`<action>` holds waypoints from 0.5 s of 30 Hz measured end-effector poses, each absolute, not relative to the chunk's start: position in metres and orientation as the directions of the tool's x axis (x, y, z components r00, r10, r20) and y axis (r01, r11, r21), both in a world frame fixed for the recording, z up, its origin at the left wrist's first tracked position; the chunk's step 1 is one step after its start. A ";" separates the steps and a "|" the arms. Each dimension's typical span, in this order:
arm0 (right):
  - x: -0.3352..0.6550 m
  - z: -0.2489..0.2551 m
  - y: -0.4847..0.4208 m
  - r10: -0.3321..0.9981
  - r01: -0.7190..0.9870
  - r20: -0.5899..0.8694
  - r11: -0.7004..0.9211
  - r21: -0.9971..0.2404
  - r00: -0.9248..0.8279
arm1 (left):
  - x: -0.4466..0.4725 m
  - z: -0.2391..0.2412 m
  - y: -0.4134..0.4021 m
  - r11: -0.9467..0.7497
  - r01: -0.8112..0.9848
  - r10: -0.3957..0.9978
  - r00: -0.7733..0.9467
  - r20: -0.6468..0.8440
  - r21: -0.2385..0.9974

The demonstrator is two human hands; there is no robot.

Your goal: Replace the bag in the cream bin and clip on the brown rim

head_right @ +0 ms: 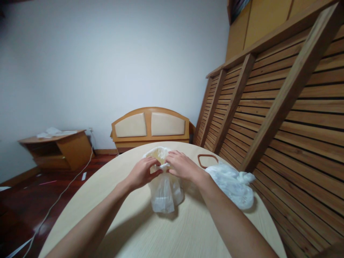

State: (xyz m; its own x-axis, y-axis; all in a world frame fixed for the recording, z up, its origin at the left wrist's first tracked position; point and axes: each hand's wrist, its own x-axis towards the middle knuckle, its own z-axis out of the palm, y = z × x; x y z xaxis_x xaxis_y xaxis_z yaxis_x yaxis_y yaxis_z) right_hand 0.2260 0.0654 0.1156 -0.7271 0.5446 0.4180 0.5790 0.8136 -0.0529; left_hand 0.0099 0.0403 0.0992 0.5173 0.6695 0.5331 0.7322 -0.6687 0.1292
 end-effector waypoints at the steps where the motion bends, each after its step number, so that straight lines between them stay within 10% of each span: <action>1: 0.226 0.115 0.066 0.550 0.582 0.420 0.811 -0.060 -0.722 | 0.008 0.100 0.040 -0.668 0.733 0.673 0.522 0.524 0.128; 15: 0.230 0.124 0.062 0.540 0.511 0.448 0.837 -0.196 -0.713 | 0.010 0.098 0.039 -0.575 0.817 0.693 0.513 0.507 -0.041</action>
State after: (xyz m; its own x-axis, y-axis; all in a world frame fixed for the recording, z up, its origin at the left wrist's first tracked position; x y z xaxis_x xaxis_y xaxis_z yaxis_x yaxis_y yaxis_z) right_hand 0.2305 0.0623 0.1236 -0.7130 0.5396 0.4478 0.5107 0.8372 -0.1957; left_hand 0.0101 0.0389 0.0981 0.5131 0.6926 0.5070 0.8171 -0.5750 -0.0414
